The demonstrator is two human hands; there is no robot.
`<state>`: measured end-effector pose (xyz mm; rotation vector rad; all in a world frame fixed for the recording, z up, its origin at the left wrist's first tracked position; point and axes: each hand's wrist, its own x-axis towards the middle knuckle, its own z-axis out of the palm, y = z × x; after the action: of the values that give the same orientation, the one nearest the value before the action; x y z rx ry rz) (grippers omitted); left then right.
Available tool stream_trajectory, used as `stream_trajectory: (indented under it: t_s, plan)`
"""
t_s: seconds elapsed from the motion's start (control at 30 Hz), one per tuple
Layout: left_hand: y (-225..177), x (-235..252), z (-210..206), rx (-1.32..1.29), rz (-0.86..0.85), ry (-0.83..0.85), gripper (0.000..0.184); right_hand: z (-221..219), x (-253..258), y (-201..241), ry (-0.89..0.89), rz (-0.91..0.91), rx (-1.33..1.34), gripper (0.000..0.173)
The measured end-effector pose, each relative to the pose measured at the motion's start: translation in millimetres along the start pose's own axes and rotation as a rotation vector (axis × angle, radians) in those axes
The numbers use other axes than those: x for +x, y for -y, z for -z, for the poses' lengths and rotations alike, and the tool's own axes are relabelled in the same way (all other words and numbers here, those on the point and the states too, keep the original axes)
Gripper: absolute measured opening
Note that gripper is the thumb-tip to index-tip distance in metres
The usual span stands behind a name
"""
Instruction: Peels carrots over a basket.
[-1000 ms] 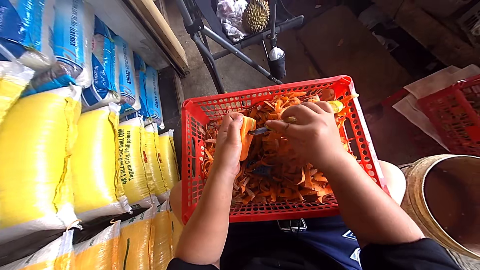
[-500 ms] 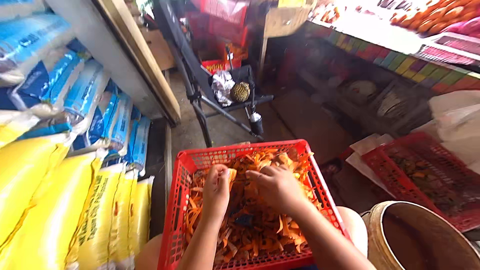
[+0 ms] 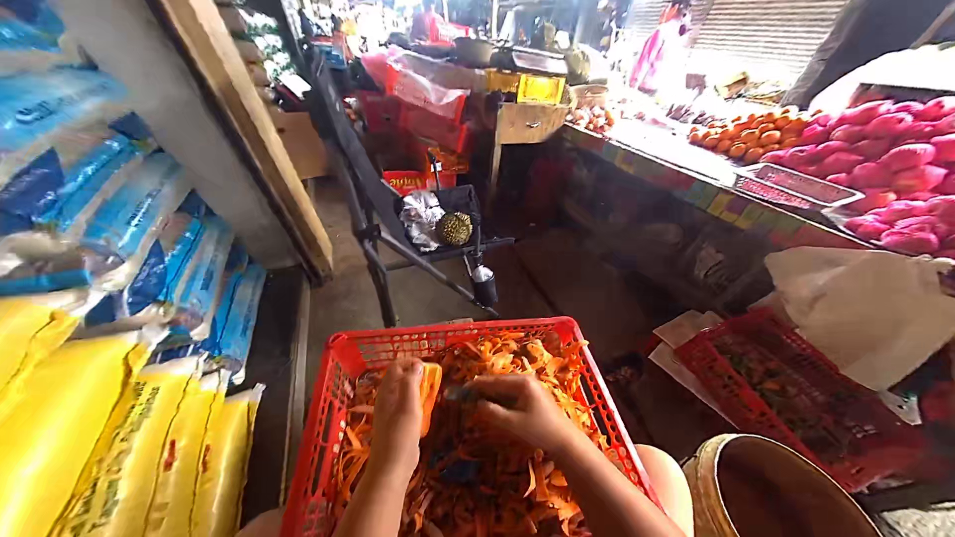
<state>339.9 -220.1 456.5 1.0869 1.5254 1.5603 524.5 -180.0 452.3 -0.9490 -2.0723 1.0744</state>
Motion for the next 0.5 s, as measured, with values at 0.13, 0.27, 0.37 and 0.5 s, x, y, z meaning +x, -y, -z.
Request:
stream_trajectory:
  t_s: [0.13, 0.27, 0.37, 0.5]
  plan:
    - [-4.1, 3.8, 1.1, -0.173, 0.269, -0.048, 0.034, -6.0, -0.6, -1.5, -0.197, 0.086, -0.224, 0.032]
    - [4.3, 5.0, 3.7, -0.303, 0.361, -0.037, 0.036, -13.2, -1.0, -9.7, -0.279, 0.182, -0.411, 0.032]
    - [7.5, 5.1, 4.9, -0.303, 0.318, -0.008, 0.033, -18.4, -2.2, -11.6, -0.292, 0.235, -0.444, 0.032]
    - [8.1, 4.9, 4.6, -0.288, 0.252, 0.004, 0.028, -22.9, -2.9, -8.8, -0.305, 0.305, -0.476, 0.031]
